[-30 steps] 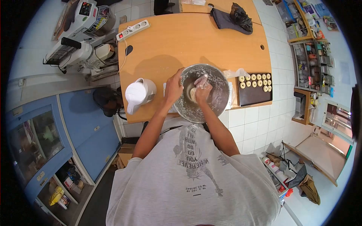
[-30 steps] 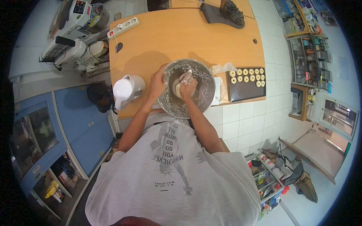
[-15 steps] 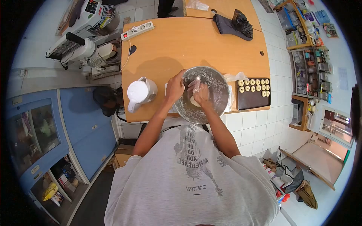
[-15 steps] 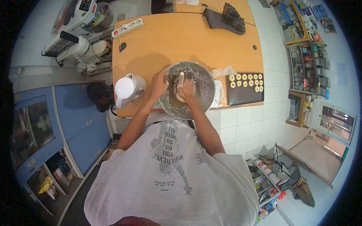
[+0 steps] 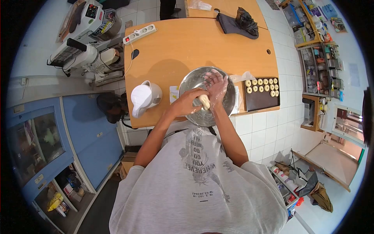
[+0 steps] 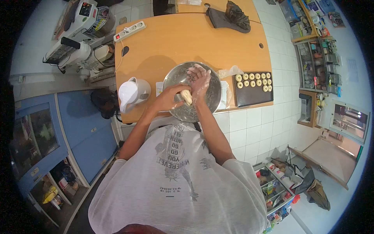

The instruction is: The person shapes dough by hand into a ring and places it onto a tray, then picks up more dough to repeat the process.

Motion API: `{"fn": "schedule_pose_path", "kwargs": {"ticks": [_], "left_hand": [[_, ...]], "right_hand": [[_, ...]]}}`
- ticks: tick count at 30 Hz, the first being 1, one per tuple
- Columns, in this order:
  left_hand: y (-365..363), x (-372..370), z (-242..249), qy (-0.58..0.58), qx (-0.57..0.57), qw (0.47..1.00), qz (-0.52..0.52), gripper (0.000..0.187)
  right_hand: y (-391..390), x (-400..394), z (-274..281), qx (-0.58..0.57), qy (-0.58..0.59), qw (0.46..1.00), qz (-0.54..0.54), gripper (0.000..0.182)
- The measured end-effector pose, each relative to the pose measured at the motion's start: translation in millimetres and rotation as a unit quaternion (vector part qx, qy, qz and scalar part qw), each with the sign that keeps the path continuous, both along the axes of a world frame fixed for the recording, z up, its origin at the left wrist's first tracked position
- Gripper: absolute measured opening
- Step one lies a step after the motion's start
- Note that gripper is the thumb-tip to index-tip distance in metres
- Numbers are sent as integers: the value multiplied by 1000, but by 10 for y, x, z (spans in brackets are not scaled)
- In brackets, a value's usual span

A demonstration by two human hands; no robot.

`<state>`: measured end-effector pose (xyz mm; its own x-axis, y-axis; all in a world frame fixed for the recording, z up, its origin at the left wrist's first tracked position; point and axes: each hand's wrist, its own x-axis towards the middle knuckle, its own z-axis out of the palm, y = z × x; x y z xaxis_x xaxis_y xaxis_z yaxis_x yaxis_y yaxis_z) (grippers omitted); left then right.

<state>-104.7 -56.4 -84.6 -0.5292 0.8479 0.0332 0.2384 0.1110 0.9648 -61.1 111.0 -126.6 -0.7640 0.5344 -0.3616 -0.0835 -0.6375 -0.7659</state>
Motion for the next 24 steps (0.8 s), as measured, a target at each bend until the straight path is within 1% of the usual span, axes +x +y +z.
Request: {"fn": "schedule_pose_path", "kwargs": {"ticks": [2,4,6,8,11,13,14,15,16,18,20,22,23,24], "left_hand": [[1,27,1,-16,-4,1000,-7,57],[-11,31,2,2,3,1000,1,46],[-41,52,52,10,-4,1000,4,44],[-61,89,106,19,-10,1000,7,42],[-80,140,156,2,-6,1000,29,42],[-106,137,198,17,-11,999,37,40],[-127,132,200,17,-11,999,36,40],[-155,123,200,-4,-32,998,47,40],[-174,120,199,-26,-53,997,57,39],[-172,101,121,-14,-49,996,71,39],[-133,55,19,-3,-44,995,85,38],[-25,-8,-69,0,-126,991,47,38],[43,-30,-152,0,-124,991,48,38],[114,-46,-272,33,-156,987,19,39]], "right_hand": [[55,16,-6,-23,16,1000,-13,67],[83,37,31,-46,33,998,-25,65],[106,64,65,-76,44,995,-55,63],[136,76,85,-91,54,993,-56,62],[157,108,140,-124,71,988,-56,62],[196,127,181,-141,77,985,-55,62],[240,138,209,-176,99,978,-57,62],[292,153,220,-211,121,968,-59,62],[381,186,175,-212,121,968,-60,62],[504,232,149,-246,192,950,3,64],[508,271,181,-243,179,953,16,65],[464,298,301,-239,167,956,30,67],[414,305,350,-237,145,960,31,67],[380,306,381,-234,124,964,33,67]]}}
